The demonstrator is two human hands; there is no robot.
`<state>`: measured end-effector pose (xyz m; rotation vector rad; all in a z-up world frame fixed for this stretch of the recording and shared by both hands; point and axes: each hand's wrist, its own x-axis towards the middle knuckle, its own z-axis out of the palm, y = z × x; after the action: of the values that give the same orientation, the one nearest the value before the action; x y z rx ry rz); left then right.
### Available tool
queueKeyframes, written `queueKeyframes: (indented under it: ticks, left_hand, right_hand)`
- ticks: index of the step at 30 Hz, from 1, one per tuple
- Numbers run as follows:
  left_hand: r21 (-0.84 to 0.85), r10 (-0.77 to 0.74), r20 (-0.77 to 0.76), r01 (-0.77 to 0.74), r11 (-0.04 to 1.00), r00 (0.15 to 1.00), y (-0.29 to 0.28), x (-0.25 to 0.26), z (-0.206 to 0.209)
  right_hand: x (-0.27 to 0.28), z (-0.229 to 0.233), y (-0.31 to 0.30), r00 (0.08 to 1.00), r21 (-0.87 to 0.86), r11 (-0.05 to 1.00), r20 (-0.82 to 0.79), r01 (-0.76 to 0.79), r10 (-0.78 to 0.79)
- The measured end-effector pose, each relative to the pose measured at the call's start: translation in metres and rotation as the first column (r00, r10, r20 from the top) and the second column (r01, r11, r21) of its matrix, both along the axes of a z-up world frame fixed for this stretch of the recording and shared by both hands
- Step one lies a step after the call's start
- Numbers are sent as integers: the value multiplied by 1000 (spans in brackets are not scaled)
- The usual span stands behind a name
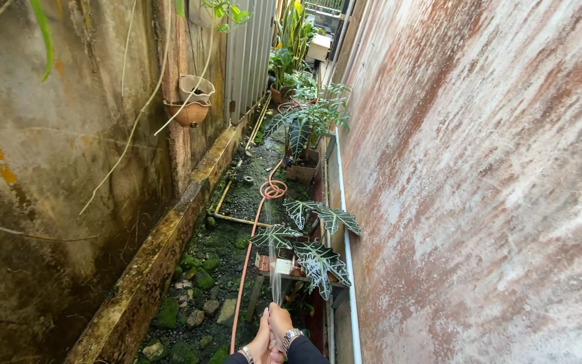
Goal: Watering various potted plants in a narrow outdoor alleyway using a hose.
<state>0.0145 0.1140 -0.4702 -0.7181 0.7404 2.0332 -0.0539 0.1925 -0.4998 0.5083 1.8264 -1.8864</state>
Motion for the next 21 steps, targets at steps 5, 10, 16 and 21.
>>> queueKeyframes:
  ticks: [5, 10, 16, 21]
  left_hand:
    - [15, 143, -103, -142, 990, 984, 33, -20, -27]
    - [22, 9, -111, -6, 1000, 994, 59, -24, -23]
    - [28, -178, -43, 179, 983, 983, 65, -17, 31]
    - [76, -158, -9, 158, 984, 987, 46, -10, 109]
  right_hand:
    - [3, 23, 27, 997, 1, 999, 69, 41, -41]
    - [-6, 13, 59, 989, 28, 990, 62, 135, -136]
    - [-15, 42, 74, 978, 72, 977, 28, 203, -206]
    - [-45, 55, 69, 973, 169, 959, -80, 227, -216]
